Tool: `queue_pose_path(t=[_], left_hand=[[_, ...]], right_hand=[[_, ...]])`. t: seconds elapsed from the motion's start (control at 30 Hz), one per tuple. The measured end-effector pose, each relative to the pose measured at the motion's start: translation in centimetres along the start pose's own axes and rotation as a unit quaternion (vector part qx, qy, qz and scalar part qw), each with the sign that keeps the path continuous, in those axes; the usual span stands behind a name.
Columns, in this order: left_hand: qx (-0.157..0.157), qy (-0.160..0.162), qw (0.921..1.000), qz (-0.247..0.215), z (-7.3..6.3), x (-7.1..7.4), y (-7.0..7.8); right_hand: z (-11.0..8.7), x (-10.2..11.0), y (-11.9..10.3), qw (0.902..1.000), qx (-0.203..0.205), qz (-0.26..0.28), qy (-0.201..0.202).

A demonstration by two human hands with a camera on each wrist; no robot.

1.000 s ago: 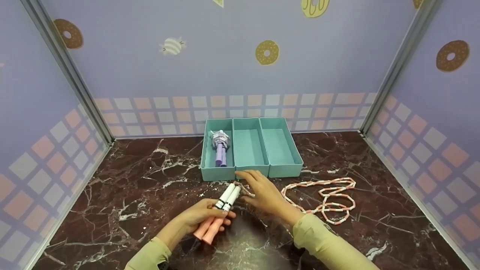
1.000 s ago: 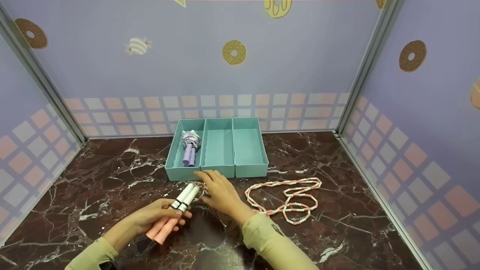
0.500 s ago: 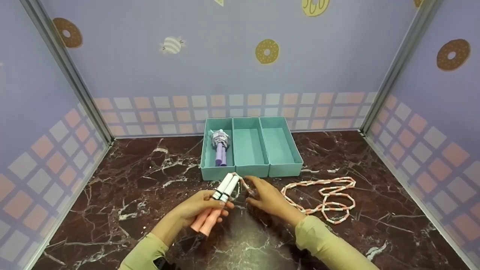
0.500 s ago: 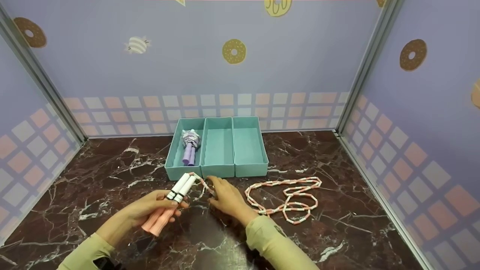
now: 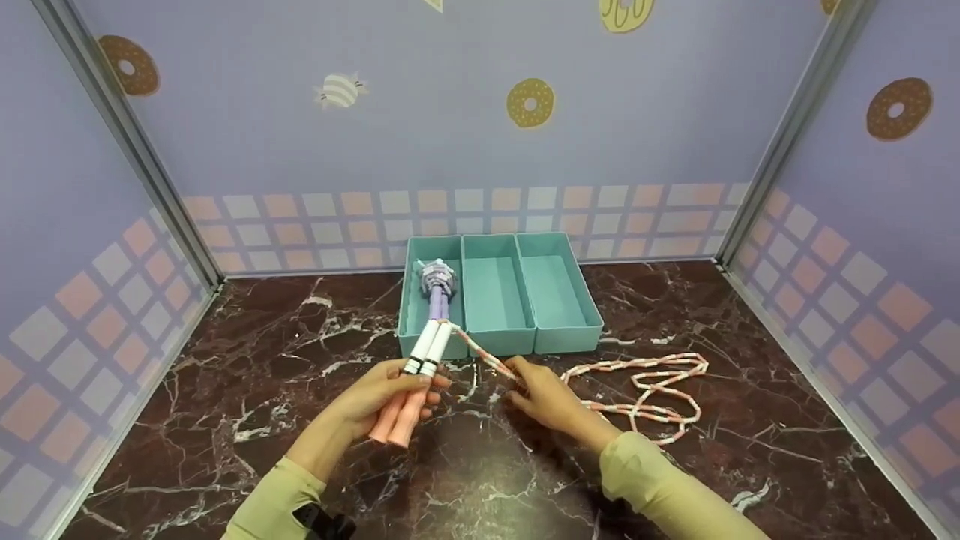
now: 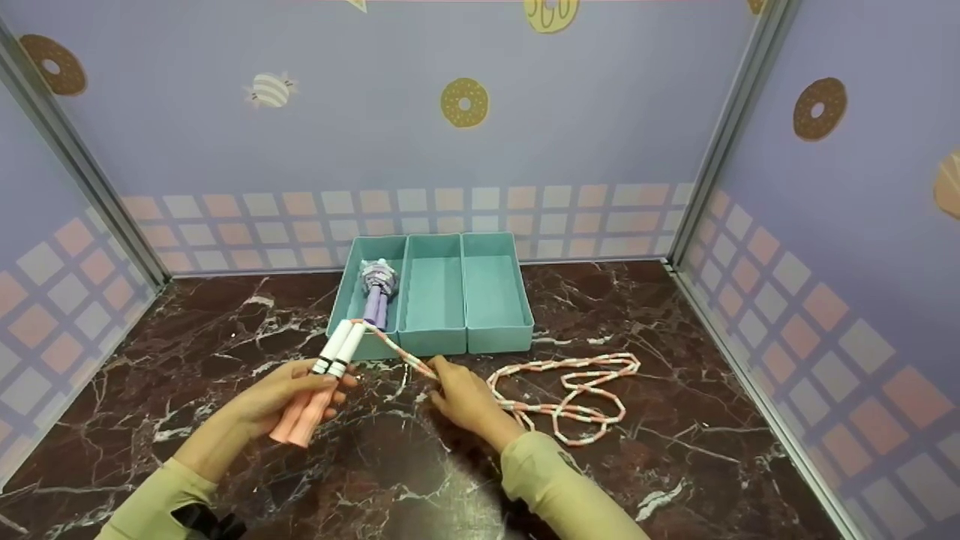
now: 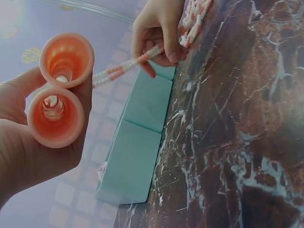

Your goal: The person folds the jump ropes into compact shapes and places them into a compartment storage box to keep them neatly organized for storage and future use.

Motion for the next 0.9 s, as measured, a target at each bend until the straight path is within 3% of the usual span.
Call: queue_pose_path(t=[0.2, 0.47, 0.73, 0.9], left_hand=[[-0.007, 0.048, 0.9988, -0.009, -0.2, 1.2, 0.5], [-0.013, 0.079, 0.9962, -0.034, -0.5, 2.2, 0.6], [-0.023, 0.135, 0.9892, -0.053, -0.7, 3.2, 0.6], [-0.016, 0.131, 0.9911, -0.020, -0.4, 3.1, 0.0]], right_hand=[[-0.2, 0.2, 0.1, 0.9999, -0.011, 0.006, 0.004], [-0.3, 0.5, -0.1, 0.9998, -0.010, 0.005, 0.015], [-0.4, 0.3, 0.3, 0.9995, -0.003, 0.011, 0.031], [-0.6, 0.6, 0.1, 0.9994, 0.007, -0.012, 0.033]])
Point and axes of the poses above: each hand's wrist, its own z-axis towards the middle knuckle, its own x-axis out of the back of the hand, y = z × x, the point moved 1 cm from there along z, towards the middle knuckle, and after that the axes turned 2 degrees about z, right-handed, at the moved point
